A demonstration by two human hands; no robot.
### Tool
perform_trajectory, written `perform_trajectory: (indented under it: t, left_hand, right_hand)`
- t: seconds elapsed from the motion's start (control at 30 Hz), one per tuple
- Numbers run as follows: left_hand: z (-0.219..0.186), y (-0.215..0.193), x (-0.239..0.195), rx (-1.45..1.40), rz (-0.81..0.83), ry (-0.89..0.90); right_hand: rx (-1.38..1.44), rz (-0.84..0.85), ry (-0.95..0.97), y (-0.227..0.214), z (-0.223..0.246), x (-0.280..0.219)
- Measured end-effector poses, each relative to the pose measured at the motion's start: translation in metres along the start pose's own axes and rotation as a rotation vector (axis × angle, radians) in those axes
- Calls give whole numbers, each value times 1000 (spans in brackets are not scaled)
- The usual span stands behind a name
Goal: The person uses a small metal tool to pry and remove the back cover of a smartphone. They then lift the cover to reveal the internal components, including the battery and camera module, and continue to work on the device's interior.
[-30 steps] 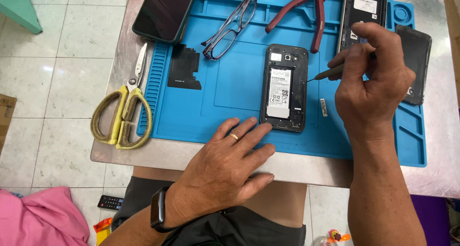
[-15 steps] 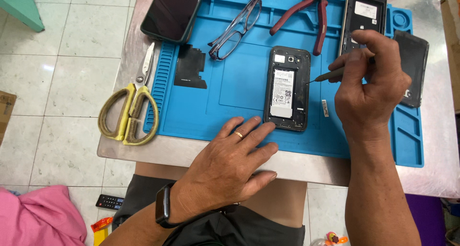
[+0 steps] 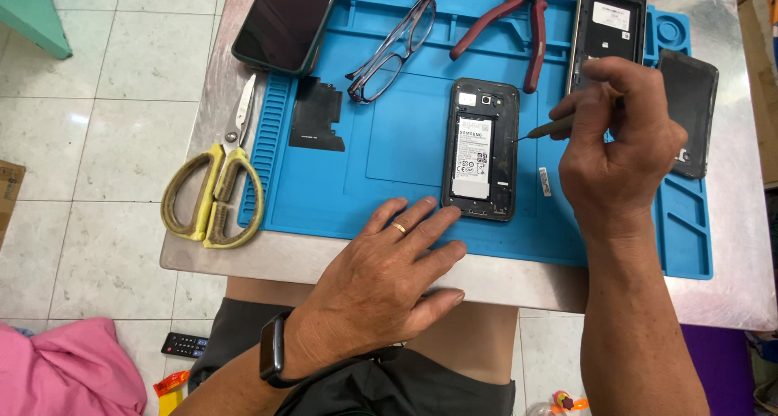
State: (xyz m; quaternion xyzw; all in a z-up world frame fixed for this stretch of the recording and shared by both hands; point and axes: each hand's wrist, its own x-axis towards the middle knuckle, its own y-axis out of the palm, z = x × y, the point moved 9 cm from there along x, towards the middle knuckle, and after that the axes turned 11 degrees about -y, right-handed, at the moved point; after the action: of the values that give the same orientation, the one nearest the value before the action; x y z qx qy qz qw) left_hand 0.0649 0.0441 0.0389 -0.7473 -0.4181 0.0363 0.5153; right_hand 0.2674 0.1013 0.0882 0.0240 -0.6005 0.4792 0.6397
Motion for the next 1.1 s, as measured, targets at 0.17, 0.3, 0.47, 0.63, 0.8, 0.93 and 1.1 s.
perform_trajectory:
  t: [0.17, 0.3, 0.47, 0.63, 0.8, 0.93, 1.1]
  left_hand:
    - [0, -1, 1, -7, 13, -1]
    - [-2, -2, 1, 4, 20, 2]
    - [-3, -3, 2, 15, 5, 11]
    - [-2, -2, 1, -10, 12, 8]
    - [-4, -4, 3, 3, 9, 10]
    - [-4, -2, -1, 8, 12, 11]
    - [-5, -5, -1, 29, -47, 33]
  right_hand:
    - [-53, 179, -35, 5, 10, 11]
    - [-284, 422, -7, 18, 2, 36]
    - [-240, 333, -31, 18, -22, 43]
    - [-30, 208, 3, 24, 16, 37]
    - [422, -180, 363, 34, 2, 24]
    - [474, -357, 414, 34, -11, 24]
    - [731, -76, 439, 52, -18, 28]
